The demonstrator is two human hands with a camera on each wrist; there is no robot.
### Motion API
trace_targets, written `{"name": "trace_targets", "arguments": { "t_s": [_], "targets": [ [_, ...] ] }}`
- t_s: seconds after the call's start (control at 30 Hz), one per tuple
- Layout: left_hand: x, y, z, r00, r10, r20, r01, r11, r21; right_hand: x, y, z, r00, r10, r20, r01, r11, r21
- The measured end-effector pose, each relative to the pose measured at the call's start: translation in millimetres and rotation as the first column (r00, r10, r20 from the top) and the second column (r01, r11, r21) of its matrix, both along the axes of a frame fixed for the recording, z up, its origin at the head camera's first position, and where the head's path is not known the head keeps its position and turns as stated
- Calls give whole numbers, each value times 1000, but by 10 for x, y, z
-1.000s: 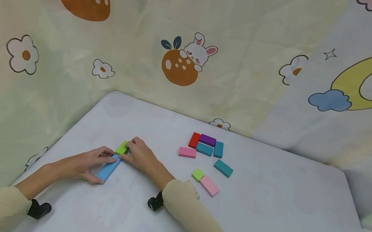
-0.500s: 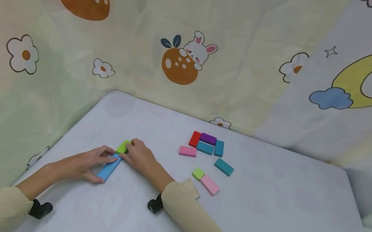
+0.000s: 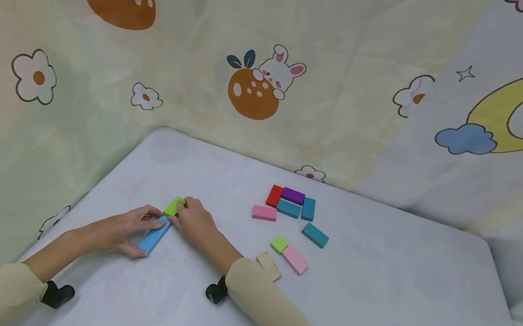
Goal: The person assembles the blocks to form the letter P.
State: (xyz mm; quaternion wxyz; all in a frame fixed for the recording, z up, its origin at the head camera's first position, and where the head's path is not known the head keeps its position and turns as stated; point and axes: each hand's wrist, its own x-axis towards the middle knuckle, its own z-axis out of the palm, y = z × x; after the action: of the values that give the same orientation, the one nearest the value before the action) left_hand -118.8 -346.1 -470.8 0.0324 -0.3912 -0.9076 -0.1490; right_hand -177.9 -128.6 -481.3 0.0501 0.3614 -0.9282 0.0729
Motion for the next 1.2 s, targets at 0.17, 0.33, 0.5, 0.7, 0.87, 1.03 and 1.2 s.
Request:
{"name": "trace_targets", "arguments": {
  "t_s": [0.17,0.33,0.5,0.7,0.87,1.03,1.2],
  "targets": [
    [5,19,10,1000,-9,-7,9,1000,13,11,-4,3,998,10,-69,-7,999,44],
    [24,27,22,1000,16,23,-16,1000,5,1,-4,26,1000,-7,15,7,1000,1],
    [28,38,46,998,32,56,-30,999,-28,-18,-9,34,999,-3,50,5,999,-39],
    [3,20,130,999,1,33,2,997,-77,-82,20,69,990,17,141,-4,996,-91],
    [-49,79,172,999,-35,-19,34,998,-59,-215,100,89,956,72,284,-11,978,-210],
    [-98,147,203,999,3,32,0,996,-88,-294,148,71,930,90,355,16,959,-283],
    [-227,277,282,990,69,119,-45,979,-197,-313,192,75,924,91,372,24,955,-294]
  ]
}}
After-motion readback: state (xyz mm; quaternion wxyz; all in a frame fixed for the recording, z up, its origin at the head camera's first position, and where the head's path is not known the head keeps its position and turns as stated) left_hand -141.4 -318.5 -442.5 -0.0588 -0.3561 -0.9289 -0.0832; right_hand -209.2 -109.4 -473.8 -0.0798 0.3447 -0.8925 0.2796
